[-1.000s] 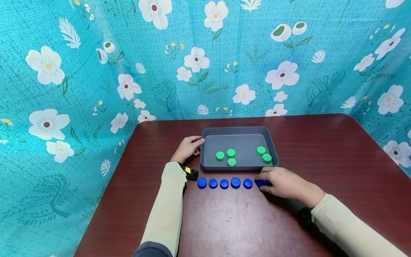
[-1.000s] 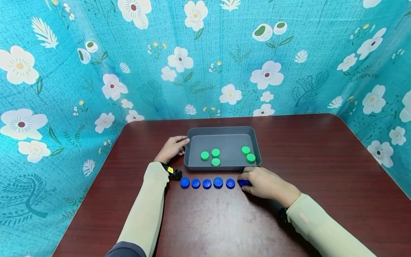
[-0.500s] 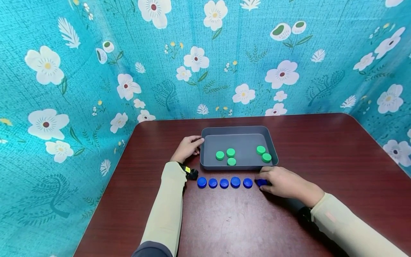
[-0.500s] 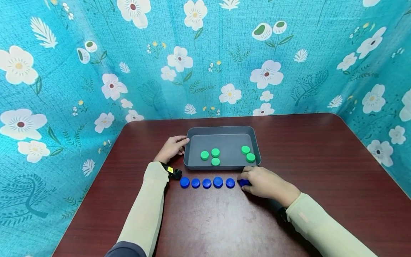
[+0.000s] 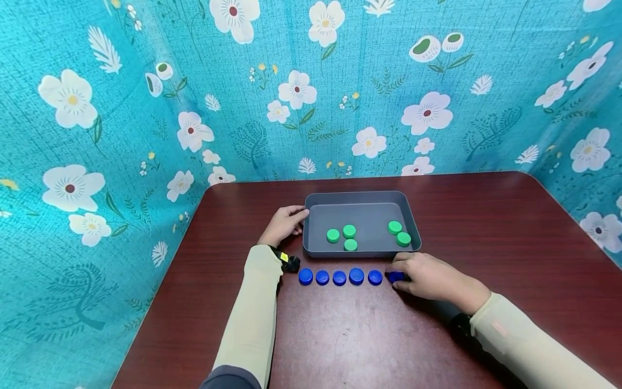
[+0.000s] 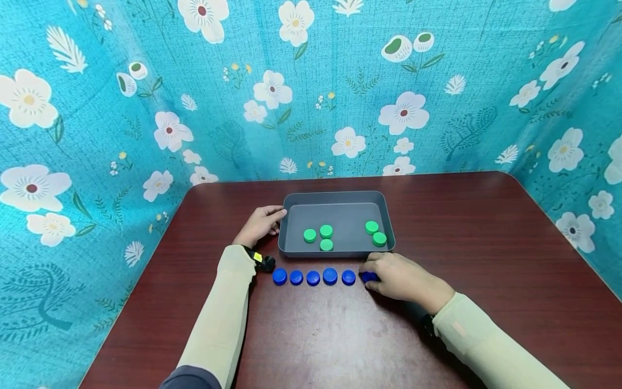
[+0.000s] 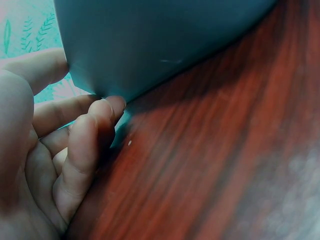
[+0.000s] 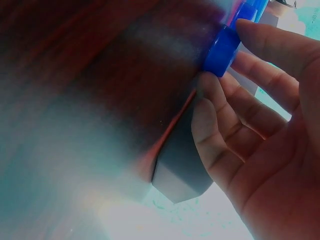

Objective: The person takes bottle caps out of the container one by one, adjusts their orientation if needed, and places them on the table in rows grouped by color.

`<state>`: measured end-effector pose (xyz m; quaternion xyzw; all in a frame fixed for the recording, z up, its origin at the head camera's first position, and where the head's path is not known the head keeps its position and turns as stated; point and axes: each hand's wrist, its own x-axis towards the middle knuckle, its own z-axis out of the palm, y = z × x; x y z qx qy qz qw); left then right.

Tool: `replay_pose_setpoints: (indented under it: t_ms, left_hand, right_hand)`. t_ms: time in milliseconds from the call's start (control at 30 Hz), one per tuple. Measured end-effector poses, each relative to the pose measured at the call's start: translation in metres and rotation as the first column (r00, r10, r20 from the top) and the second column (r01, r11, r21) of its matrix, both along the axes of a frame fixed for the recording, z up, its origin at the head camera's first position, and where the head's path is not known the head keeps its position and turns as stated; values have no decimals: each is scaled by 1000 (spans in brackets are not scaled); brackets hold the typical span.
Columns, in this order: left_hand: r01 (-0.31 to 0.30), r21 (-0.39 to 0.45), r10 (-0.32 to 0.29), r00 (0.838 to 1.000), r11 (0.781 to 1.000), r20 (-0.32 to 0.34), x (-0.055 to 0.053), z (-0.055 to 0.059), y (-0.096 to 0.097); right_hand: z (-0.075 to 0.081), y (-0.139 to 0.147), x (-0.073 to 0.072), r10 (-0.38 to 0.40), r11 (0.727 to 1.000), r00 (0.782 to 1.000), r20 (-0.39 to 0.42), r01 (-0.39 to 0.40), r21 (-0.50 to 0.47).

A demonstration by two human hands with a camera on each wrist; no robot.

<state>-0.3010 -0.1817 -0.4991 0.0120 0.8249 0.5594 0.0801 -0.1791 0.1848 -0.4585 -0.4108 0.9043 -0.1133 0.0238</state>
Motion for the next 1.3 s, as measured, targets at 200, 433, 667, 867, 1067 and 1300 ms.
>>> replay_pose_setpoints:
  t_ms: [200,433,667,867,1067,1300]
  left_hand:
    - [3,3,-3,1000,1000,-6,1,1,0]
    - [0,18,0,1000,1000,-8,2,0,1]
    - [-7,7,7,1000,1000,-10,2,0,1]
    - [-12,4,12,1000,1000,-5,2,1,1]
    - [-10,0,10,1000,1000,-11,3,2,1]
    - [-3,-11,3,1000,1000,-11,2,0,0]
  right_hand:
    - [1,0,1,3,1000,1000,-3,-3,-4]
    - [1,0,1,-1,1000,1000,5,1,-6]
    - [4,1,2,-3,1000,1000,17,3,-14]
    - [8,2,3,-15,1000,1000,1,15,-16]
    - [15,3,1,-12,1000,1000,5,12,-3]
    - [25,3,-5,24,1000,999,-26,-25,-3]
